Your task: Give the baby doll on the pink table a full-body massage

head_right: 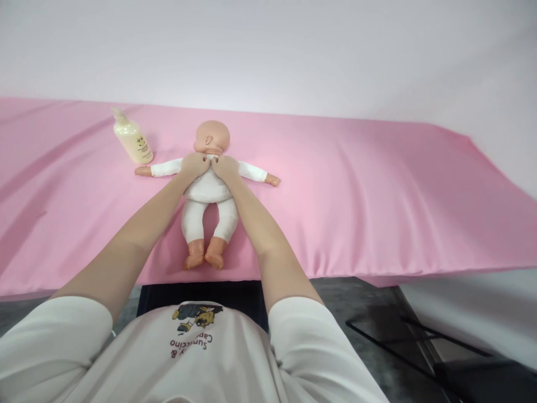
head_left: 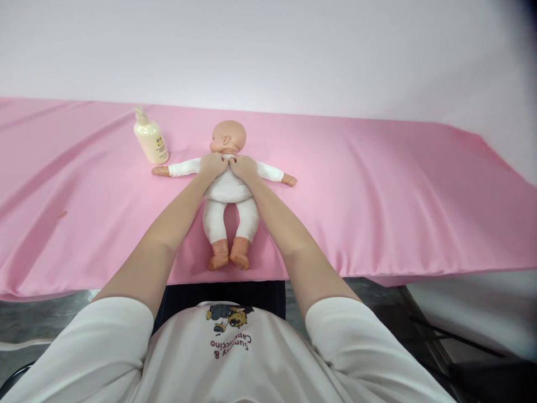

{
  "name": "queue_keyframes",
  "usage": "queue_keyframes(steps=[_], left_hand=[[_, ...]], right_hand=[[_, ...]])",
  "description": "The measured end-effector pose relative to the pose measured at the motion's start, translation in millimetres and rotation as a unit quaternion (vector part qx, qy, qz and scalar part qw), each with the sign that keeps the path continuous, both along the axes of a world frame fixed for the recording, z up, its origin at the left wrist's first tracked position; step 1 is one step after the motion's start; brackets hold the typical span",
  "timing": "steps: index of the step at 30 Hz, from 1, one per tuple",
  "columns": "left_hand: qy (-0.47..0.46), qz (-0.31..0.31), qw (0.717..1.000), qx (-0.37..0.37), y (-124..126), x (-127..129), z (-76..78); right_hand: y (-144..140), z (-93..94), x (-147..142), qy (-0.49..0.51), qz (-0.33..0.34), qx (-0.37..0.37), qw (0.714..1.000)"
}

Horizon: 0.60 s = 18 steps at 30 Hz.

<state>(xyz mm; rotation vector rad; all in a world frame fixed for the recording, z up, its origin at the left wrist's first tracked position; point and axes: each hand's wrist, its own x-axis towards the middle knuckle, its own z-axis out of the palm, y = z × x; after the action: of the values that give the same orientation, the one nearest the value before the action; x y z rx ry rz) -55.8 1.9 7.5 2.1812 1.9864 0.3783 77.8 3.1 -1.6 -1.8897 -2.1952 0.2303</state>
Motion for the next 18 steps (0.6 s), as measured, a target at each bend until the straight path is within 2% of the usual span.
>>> queue_keyframes(steps=[4,7,13,18], left_hand=[[-0.006,-0.019,1.0,0.002,-6,-3,-3.4],[-0.009,-0.01,1.0,0.009,-13,-5,-9.2],[-0.003,-0.004,0.999,0.054,-39,-10,-23.1],[-0.054,-0.083,0.994,0.05,-59,-29,-37.5]], right_hand=[[-4,-4.9,2,0.022,0.012,-0.008,1.0],[-8,-9.8,4,0.044,0.019,-0.007,0.999],[-30,-20.7,8,0.04,0.012,0.031,0.999],[-55,-28.2,11,0.035,0.037,0.066,0.996]])
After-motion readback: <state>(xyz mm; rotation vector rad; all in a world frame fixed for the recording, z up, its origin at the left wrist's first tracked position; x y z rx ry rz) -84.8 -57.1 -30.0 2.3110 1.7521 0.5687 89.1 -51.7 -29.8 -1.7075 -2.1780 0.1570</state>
